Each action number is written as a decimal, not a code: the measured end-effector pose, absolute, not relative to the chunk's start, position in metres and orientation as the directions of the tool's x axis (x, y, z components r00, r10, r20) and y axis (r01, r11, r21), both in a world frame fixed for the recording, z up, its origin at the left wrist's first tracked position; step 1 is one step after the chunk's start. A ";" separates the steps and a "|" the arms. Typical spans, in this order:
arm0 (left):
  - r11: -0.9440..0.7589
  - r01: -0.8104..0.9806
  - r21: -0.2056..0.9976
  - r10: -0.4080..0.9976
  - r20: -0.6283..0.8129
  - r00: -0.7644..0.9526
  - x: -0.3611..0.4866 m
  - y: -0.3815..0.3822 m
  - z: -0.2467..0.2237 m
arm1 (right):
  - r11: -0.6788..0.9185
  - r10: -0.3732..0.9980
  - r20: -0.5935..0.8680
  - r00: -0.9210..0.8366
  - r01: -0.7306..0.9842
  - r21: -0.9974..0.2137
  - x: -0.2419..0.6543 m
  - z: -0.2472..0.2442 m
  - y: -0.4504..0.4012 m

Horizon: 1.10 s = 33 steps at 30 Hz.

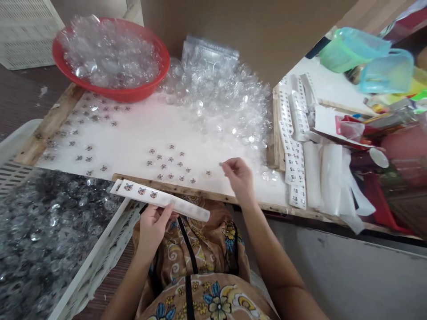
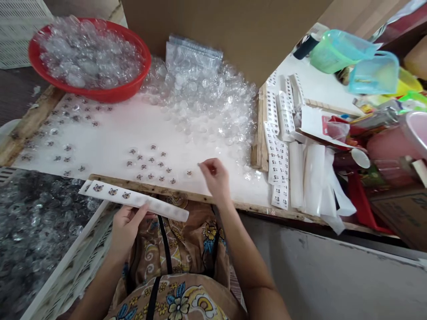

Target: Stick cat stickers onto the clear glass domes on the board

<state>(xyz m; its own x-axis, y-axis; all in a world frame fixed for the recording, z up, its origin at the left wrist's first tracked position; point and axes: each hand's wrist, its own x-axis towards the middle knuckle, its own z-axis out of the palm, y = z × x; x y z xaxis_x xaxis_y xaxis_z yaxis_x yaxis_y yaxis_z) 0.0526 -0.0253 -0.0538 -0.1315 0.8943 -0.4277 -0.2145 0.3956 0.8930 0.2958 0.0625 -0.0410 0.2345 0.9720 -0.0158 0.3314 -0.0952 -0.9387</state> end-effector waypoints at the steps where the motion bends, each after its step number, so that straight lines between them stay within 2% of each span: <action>1: 0.395 -0.219 0.892 0.893 -0.428 -0.135 0.052 -0.026 -0.055 | -0.136 0.956 -0.028 0.292 0.357 -0.924 0.312 -0.047 0.067; 6: 0.397 -0.224 0.890 0.890 -0.433 -0.141 0.053 -0.032 -0.060 | -0.281 0.932 -0.133 0.336 0.442 -0.852 0.348 -0.063 0.077; 14: 0.393 -0.217 0.893 0.888 -0.430 -0.162 0.054 -0.035 -0.062 | -0.320 0.930 -0.152 0.335 0.531 -0.785 0.338 -0.058 0.080; 19: 0.390 -0.217 0.895 0.895 -0.423 -0.138 0.054 -0.034 -0.065 | -0.231 0.962 -0.056 0.267 0.687 -0.690 0.332 -0.058 0.079; 22: 0.392 -0.219 0.894 0.892 -0.427 -0.147 0.056 -0.031 -0.063 | -0.191 0.972 -0.025 0.234 0.720 -0.668 0.327 -0.057 0.078; 27: 0.408 -0.221 0.886 0.889 -0.441 -0.126 0.060 -0.025 -0.057 | -0.141 0.989 -0.071 0.128 0.700 -0.700 0.298 -0.055 0.071; 30: 0.408 -0.201 0.891 0.897 -0.432 -0.092 0.063 -0.025 -0.055 | 0.004 1.000 0.012 0.007 0.680 -0.734 0.264 -0.042 0.062; 33: 0.381 -0.180 0.907 0.913 -0.400 -0.081 0.066 -0.027 -0.054 | 0.137 0.984 0.055 -0.169 0.525 -0.840 0.225 -0.023 0.051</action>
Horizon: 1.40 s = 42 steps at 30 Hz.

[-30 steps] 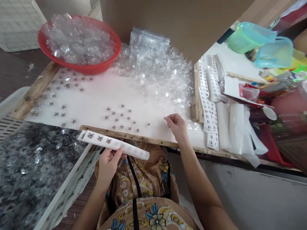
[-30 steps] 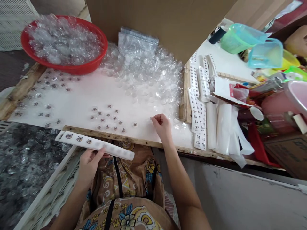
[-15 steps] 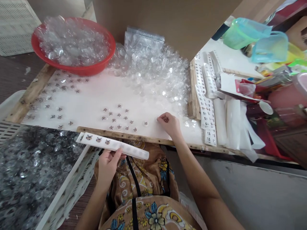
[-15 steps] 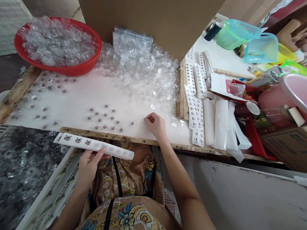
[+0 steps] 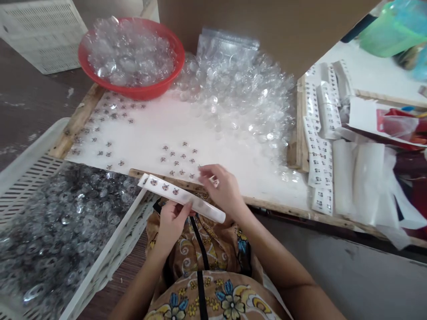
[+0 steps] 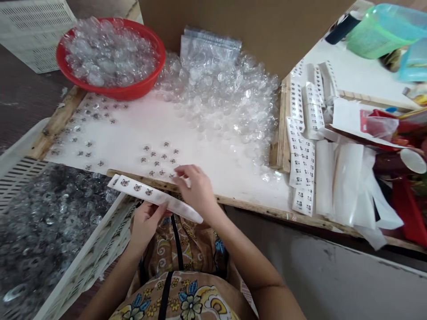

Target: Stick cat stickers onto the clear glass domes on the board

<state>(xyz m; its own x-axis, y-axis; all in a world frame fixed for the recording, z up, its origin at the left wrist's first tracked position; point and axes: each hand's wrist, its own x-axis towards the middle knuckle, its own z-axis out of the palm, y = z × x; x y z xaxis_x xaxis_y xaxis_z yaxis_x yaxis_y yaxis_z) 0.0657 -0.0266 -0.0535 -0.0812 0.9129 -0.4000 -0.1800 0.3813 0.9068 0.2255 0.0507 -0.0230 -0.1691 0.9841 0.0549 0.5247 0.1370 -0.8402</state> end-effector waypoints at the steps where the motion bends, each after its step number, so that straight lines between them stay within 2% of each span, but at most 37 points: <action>1: 0.358 -0.175 0.917 0.923 -0.376 -0.082 0.067 -0.027 -0.053 | 0.156 0.969 0.046 -0.241 0.460 -0.874 0.214 -0.018 0.047; 3: 0.305 -0.157 0.939 0.944 -0.320 -0.082 0.068 -0.029 -0.053 | 0.161 0.945 0.034 -0.325 0.372 -0.914 0.196 -0.011 0.039; 8: 0.254 -0.122 0.960 0.962 -0.263 -0.072 0.070 -0.034 -0.055 | 0.208 0.962 0.112 -0.248 0.403 -0.891 0.183 -0.015 0.022; 12: 0.302 -0.150 0.941 0.947 -0.315 -0.068 0.071 -0.036 -0.056 | 0.292 0.941 0.222 -0.255 0.282 -0.914 0.192 -0.015 0.021; 15: 0.380 -0.192 0.905 0.916 -0.397 -0.056 0.069 -0.033 -0.055 | 0.214 0.970 0.183 -0.161 0.198 -0.957 0.213 -0.014 0.043; 19: 0.407 -0.189 0.894 0.901 -0.427 -0.078 0.062 -0.029 -0.055 | -0.043 0.996 -0.016 0.091 0.307 -0.951 0.258 -0.030 0.095; 24: 0.401 -0.211 0.891 0.898 -0.428 -0.098 0.058 -0.028 -0.058 | -0.226 0.973 -0.179 0.148 0.422 -0.878 0.285 -0.057 0.133; 29: 0.413 -0.222 0.883 0.894 -0.439 -0.084 0.058 -0.028 -0.062 | -0.245 0.969 -0.192 0.154 0.514 -0.822 0.280 -0.060 0.134; 36: 0.414 -0.214 0.885 0.892 -0.441 -0.100 0.055 -0.025 -0.062 | -0.191 0.981 -0.129 0.143 0.660 -0.727 0.276 -0.060 0.133; 42: 0.395 -0.213 0.894 0.899 -0.424 -0.109 0.054 -0.030 -0.062 | -0.190 0.982 -0.131 0.138 0.725 -0.662 0.272 -0.058 0.132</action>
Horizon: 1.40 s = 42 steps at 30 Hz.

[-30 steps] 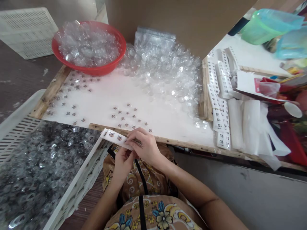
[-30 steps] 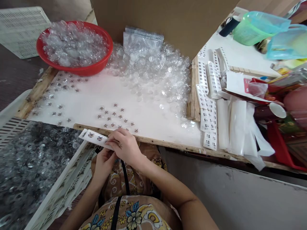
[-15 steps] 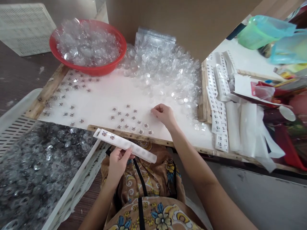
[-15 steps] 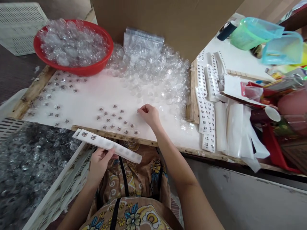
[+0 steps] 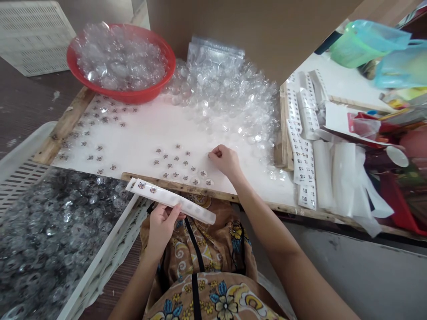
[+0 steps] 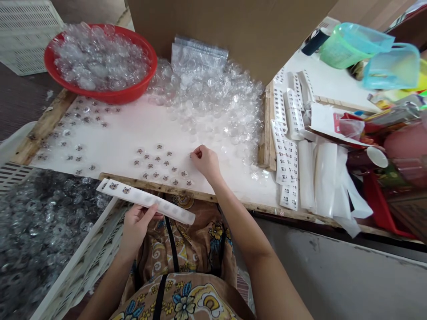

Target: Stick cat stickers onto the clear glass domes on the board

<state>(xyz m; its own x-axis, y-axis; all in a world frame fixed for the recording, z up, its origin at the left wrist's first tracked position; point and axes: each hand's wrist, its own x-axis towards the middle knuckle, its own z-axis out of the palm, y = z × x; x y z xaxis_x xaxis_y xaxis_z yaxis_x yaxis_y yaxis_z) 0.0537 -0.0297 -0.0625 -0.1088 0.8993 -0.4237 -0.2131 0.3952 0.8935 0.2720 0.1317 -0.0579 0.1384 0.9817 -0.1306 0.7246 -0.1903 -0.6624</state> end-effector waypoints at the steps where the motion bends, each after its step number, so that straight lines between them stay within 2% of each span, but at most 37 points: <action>1: 0.394 -0.215 0.893 0.899 -0.423 -0.109 0.054 -0.030 -0.062 | -0.181 0.983 -0.124 0.132 0.737 -0.651 0.271 -0.058 0.132; 11: 0.388 -0.203 0.899 0.902 -0.415 -0.118 0.053 -0.036 -0.064 | -0.119 0.992 -0.092 0.086 0.871 -0.477 0.266 -0.050 0.130; 15: 0.390 -0.215 0.895 0.898 -0.421 -0.124 0.051 -0.037 -0.065 | -0.107 0.994 -0.078 0.080 0.883 -0.457 0.266 -0.050 0.125; 19: 0.404 -0.246 0.881 0.889 -0.441 -0.119 0.046 -0.039 -0.067 | -0.003 0.995 -0.087 -0.052 0.844 -0.536 0.280 -0.051 0.111; 22: 0.406 -0.241 0.881 0.886 -0.444 -0.130 0.042 -0.038 -0.070 | 0.085 0.968 -0.147 -0.203 0.818 -0.569 0.301 -0.046 0.095; 25: 0.410 -0.233 0.882 0.883 -0.448 -0.141 0.042 -0.034 -0.071 | 0.180 0.897 -0.249 -0.364 0.817 -0.548 0.317 -0.043 0.086; 28: 0.415 -0.257 0.873 0.883 -0.454 -0.119 0.045 -0.027 -0.067 | 0.233 0.865 -0.294 -0.406 0.845 -0.481 0.313 -0.047 0.093; 31: 0.418 -0.278 0.865 0.885 -0.457 -0.093 0.048 -0.024 -0.064 | 0.311 0.833 -0.289 -0.472 0.830 -0.462 0.287 -0.051 0.113; 38: 0.414 -0.221 0.883 0.880 -0.450 -0.151 0.038 -0.035 -0.059 | 0.477 0.697 -0.264 -0.667 0.706 -0.524 0.168 -0.043 0.181; 42: 0.424 -0.192 0.885 0.864 -0.459 -0.206 0.033 -0.042 -0.052 | 0.553 0.617 -0.162 -0.770 0.571 -0.607 0.075 -0.038 0.198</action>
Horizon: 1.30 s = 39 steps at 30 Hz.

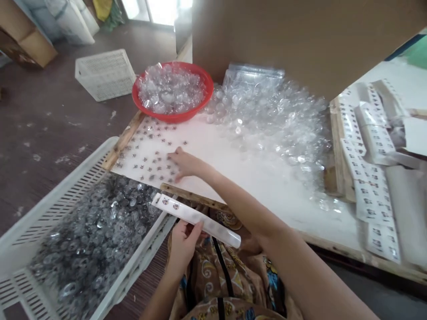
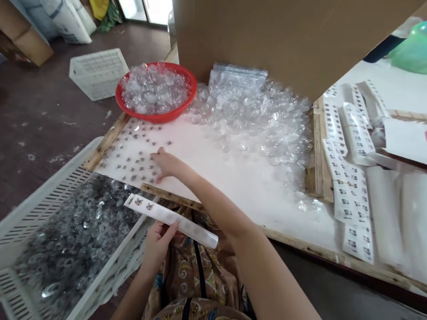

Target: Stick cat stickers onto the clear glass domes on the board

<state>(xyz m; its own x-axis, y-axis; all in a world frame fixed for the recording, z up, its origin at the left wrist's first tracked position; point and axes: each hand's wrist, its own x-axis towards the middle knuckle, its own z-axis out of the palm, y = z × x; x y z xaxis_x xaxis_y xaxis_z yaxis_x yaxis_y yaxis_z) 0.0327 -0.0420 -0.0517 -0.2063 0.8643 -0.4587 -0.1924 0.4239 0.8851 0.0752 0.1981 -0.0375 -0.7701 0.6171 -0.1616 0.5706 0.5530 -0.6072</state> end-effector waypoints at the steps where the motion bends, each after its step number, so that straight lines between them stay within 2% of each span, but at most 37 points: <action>1: 0.423 -0.181 0.888 0.862 -0.456 -0.222 0.031 -0.043 -0.050 | 0.568 0.598 -0.130 -0.791 0.533 -0.627 0.054 -0.036 0.197; 5: 0.401 -0.151 0.904 0.856 -0.428 -0.291 0.024 -0.043 -0.050 | 0.598 0.522 0.008 -0.853 0.359 -0.716 0.006 -0.030 0.185; 9: 0.387 -0.141 0.911 0.854 -0.412 -0.318 0.018 -0.041 -0.050 | 0.636 0.526 0.141 -0.839 0.278 -0.720 0.044 -0.032 0.178; 11: 0.391 -0.156 0.907 0.854 -0.421 -0.304 0.019 -0.040 -0.050 | 0.648 0.600 0.159 -0.784 0.360 -0.672 0.092 -0.037 0.179; 13: 0.402 -0.175 0.899 0.856 -0.436 -0.277 0.023 -0.038 -0.050 | 0.603 0.730 0.147 -0.668 0.529 -0.597 0.149 -0.043 0.184; 17: 0.401 -0.174 0.899 0.879 -0.432 -0.203 0.034 -0.033 -0.049 | 0.322 0.947 0.133 -0.294 0.832 -0.452 0.249 -0.060 0.202; 19: 0.394 -0.161 0.905 0.891 -0.419 -0.172 0.039 -0.030 -0.047 | 0.172 0.982 0.139 -0.125 0.896 -0.410 0.280 -0.067 0.210; 21: 0.392 -0.151 0.908 0.897 -0.413 -0.157 0.043 -0.027 -0.045 | 0.088 0.993 0.112 -0.048 0.916 -0.391 0.297 -0.072 0.214; 25: 0.383 -0.150 0.911 0.900 -0.405 -0.162 0.048 -0.027 -0.044 | 0.119 0.993 0.039 -0.114 0.896 -0.427 0.299 -0.075 0.205; 29: 0.412 -0.148 0.899 0.885 -0.434 -0.170 0.051 -0.031 -0.048 | 0.216 0.963 -0.011 -0.270 0.796 -0.566 0.297 -0.068 0.185; 31: 0.426 -0.140 0.894 0.880 -0.445 -0.165 0.053 -0.032 -0.049 | 0.208 0.961 -0.012 -0.277 0.750 -0.627 0.301 -0.060 0.177; 35: 0.431 -0.142 0.891 0.883 -0.449 -0.136 0.056 -0.030 -0.049 | 0.216 0.974 0.090 -0.207 0.738 -0.639 0.307 -0.041 0.159; 39: 0.424 -0.163 0.891 0.884 -0.446 -0.141 0.054 -0.024 -0.050 | 0.263 0.954 0.064 -0.294 0.709 -0.655 0.294 -0.037 0.135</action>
<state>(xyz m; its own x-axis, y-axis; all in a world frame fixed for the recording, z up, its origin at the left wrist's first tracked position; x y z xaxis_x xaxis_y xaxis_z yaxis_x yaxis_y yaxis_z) 0.0544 -0.0240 -0.0498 -0.1414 0.8838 -0.4460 -0.1628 0.4237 0.8911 0.2944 0.1350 -0.0369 -0.2939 0.9537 0.0642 0.7089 0.2625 -0.6546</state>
